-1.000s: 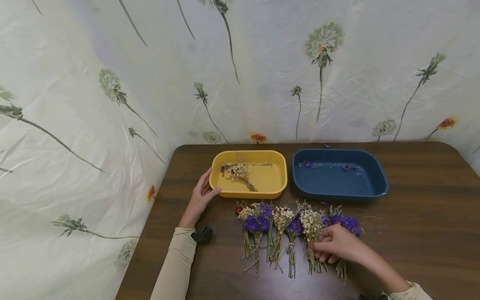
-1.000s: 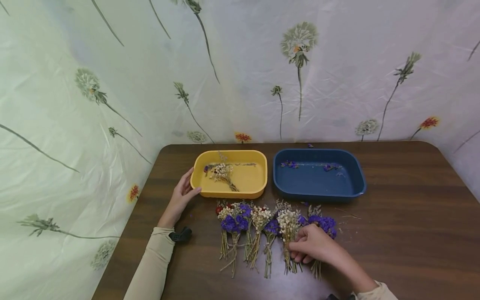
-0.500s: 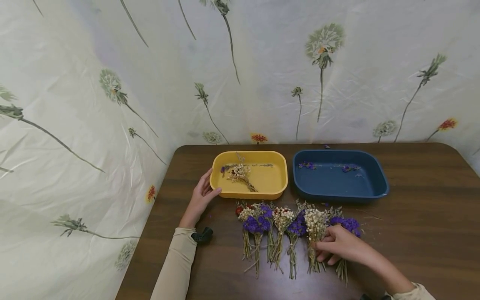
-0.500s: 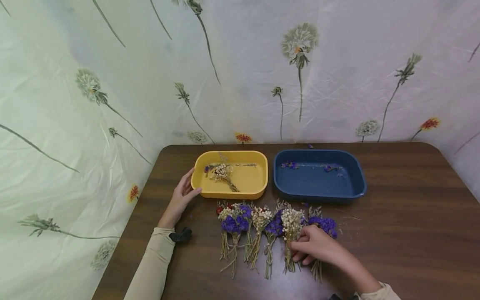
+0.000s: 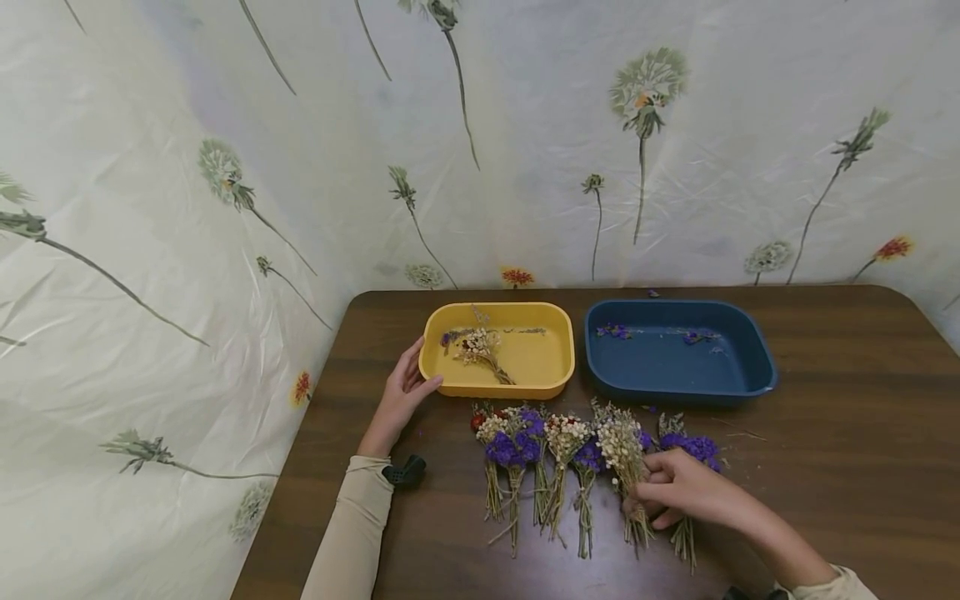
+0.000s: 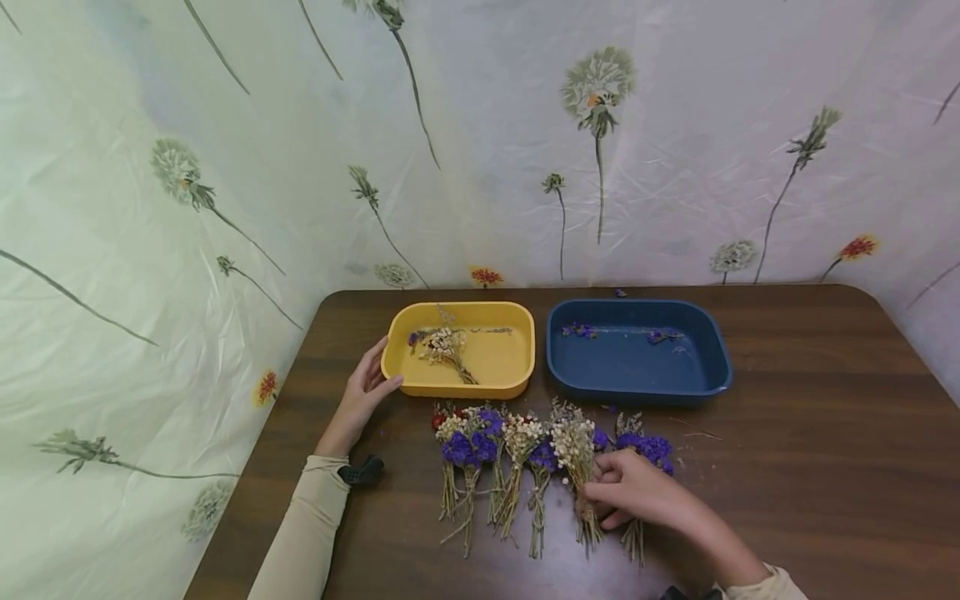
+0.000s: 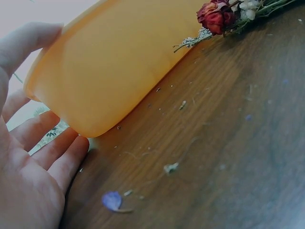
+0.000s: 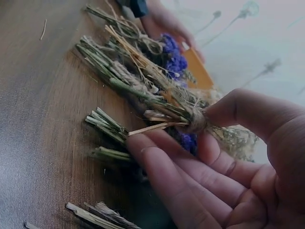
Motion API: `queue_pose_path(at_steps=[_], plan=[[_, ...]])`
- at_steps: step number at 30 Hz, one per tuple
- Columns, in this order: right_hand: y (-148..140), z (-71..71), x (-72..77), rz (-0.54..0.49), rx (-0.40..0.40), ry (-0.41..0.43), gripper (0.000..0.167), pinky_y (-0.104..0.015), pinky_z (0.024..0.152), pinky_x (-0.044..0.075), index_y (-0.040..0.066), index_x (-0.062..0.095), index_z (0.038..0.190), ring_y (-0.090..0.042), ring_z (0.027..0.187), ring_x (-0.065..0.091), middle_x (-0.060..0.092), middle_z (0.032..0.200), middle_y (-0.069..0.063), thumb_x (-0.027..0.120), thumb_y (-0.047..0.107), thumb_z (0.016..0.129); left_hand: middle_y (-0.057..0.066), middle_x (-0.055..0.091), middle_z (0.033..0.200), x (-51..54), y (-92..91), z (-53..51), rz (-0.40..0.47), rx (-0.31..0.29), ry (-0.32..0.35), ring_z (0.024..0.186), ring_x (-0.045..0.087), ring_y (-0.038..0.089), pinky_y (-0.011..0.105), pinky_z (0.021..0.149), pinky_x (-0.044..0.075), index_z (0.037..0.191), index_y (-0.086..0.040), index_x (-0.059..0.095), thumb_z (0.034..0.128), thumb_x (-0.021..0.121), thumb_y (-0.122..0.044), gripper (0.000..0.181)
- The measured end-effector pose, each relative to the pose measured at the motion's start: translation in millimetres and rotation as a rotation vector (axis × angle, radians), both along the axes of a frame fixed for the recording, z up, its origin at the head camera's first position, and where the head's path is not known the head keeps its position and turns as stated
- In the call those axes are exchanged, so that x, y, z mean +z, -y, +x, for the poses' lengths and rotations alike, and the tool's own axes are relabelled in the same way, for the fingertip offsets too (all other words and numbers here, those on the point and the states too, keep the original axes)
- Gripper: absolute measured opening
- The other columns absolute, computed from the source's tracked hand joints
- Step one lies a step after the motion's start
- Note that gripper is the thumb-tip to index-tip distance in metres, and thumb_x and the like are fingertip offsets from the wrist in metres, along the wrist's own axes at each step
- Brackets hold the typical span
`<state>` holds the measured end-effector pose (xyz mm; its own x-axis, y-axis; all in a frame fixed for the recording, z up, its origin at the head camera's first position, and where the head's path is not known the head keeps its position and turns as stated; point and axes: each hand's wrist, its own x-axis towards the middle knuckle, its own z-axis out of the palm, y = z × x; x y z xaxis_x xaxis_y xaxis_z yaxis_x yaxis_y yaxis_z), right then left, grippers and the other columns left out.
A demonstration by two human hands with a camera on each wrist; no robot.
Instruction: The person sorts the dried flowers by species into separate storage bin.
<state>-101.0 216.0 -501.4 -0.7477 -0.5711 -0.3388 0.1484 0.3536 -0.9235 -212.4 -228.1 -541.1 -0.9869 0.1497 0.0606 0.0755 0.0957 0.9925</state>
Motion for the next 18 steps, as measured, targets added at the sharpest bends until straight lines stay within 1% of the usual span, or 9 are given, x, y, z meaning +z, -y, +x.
queue_pose_path(at_steps=[1, 2, 4, 6, 8, 11, 14, 18], plan=[[-0.2, 0.3, 0.7, -0.005, -0.004, -0.011, 0.035, -0.036, 0.066, 0.065, 0.011, 0.034, 0.076, -0.007, 0.068, 0.065, 0.033, 0.063, 0.012, 0.060, 0.010, 0.100, 0.009, 0.033, 0.169, 0.1, 0.0, 0.0, 0.001, 0.000, 0.000, 0.154, 0.036, 0.032, 0.056, 0.124, 0.031, 0.163, -0.023, 0.031, 0.0999, 0.070, -0.017, 0.074], [-0.3, 0.6, 1.5, -0.012, -0.006, -0.024, 0.035, -0.037, 0.065, 0.065, 0.009, 0.036, 0.076, -0.009, 0.070, 0.069, 0.038, 0.062, 0.011, 0.061, 0.011, 0.101, 0.010, 0.033, 0.169, 0.2, -0.1, 0.0, 0.002, 0.000, 0.000, 0.154, 0.036, 0.033, 0.056, 0.124, 0.032, 0.163, -0.023, 0.031, 0.0998, 0.070, -0.017, 0.075], [-0.5, 1.1, 3.5, -0.020, -0.014, -0.060, 0.034, -0.039, 0.064, 0.065, 0.003, 0.041, 0.077, -0.014, 0.075, 0.074, 0.053, 0.063, 0.008, 0.065, 0.013, 0.100, 0.009, 0.034, 0.169, 0.7, -0.2, 0.2, 0.001, 0.003, 0.004, 0.154, 0.037, 0.033, 0.056, 0.123, 0.032, 0.163, -0.024, 0.031, 0.0995, 0.070, -0.017, 0.075], [-0.7, 1.3, 5.6, -0.021, -0.021, -0.099, 0.031, -0.040, 0.062, 0.064, -0.003, 0.048, 0.080, -0.016, 0.074, 0.075, 0.066, 0.069, 0.003, 0.067, 0.014, 0.099, 0.009, 0.034, 0.169, 1.3, -0.5, 0.6, -0.005, 0.008, 0.009, 0.154, 0.037, 0.032, 0.055, 0.123, 0.033, 0.163, -0.025, 0.032, 0.0994, 0.071, -0.017, 0.074], [-0.9, 1.5, 7.8, -0.022, -0.029, -0.118, 0.028, -0.041, 0.062, 0.064, -0.005, 0.056, 0.085, -0.017, 0.073, 0.074, 0.074, 0.077, -0.003, 0.070, 0.015, 0.098, 0.008, 0.034, 0.169, 1.7, -0.7, 0.8, -0.012, 0.013, 0.013, 0.154, 0.037, 0.032, 0.055, 0.124, 0.033, 0.163, -0.026, 0.032, 0.0993, 0.071, -0.017, 0.074], [-1.3, 1.7, 10.7, -0.039, -0.044, -0.119, 0.025, -0.041, 0.063, 0.064, -0.007, 0.064, 0.092, -0.017, 0.073, 0.075, 0.077, 0.083, -0.006, 0.073, 0.016, 0.096, 0.008, 0.034, 0.169, 1.8, -0.9, 0.9, -0.018, 0.016, 0.012, 0.154, 0.037, 0.032, 0.055, 0.124, 0.033, 0.163, -0.026, 0.032, 0.0996, 0.070, -0.016, 0.074], [-1.5, 1.7, 13.1, -0.065, -0.062, -0.116, 0.025, -0.042, 0.065, 0.064, -0.008, 0.065, 0.095, -0.018, 0.075, 0.075, 0.077, 0.084, -0.006, 0.073, 0.015, 0.096, 0.008, 0.034, 0.169, 1.4, -1.0, 0.8, -0.013, 0.013, 0.009, 0.154, 0.037, 0.032, 0.055, 0.124, 0.033, 0.163, -0.025, 0.032, 0.0998, 0.070, -0.016, 0.074], [-1.2, 0.8, 16.9, -0.080, -0.084, -0.144, 0.024, -0.042, 0.066, 0.064, -0.008, 0.065, 0.097, -0.017, 0.076, 0.075, 0.077, 0.084, -0.004, 0.073, 0.015, 0.096, 0.009, 0.034, 0.169, 0.5, -0.7, 0.7, -0.007, 0.013, 0.005, 0.154, 0.037, 0.032, 0.055, 0.124, 0.032, 0.163, -0.024, 0.032, 0.0996, 0.070, -0.016, 0.074]])
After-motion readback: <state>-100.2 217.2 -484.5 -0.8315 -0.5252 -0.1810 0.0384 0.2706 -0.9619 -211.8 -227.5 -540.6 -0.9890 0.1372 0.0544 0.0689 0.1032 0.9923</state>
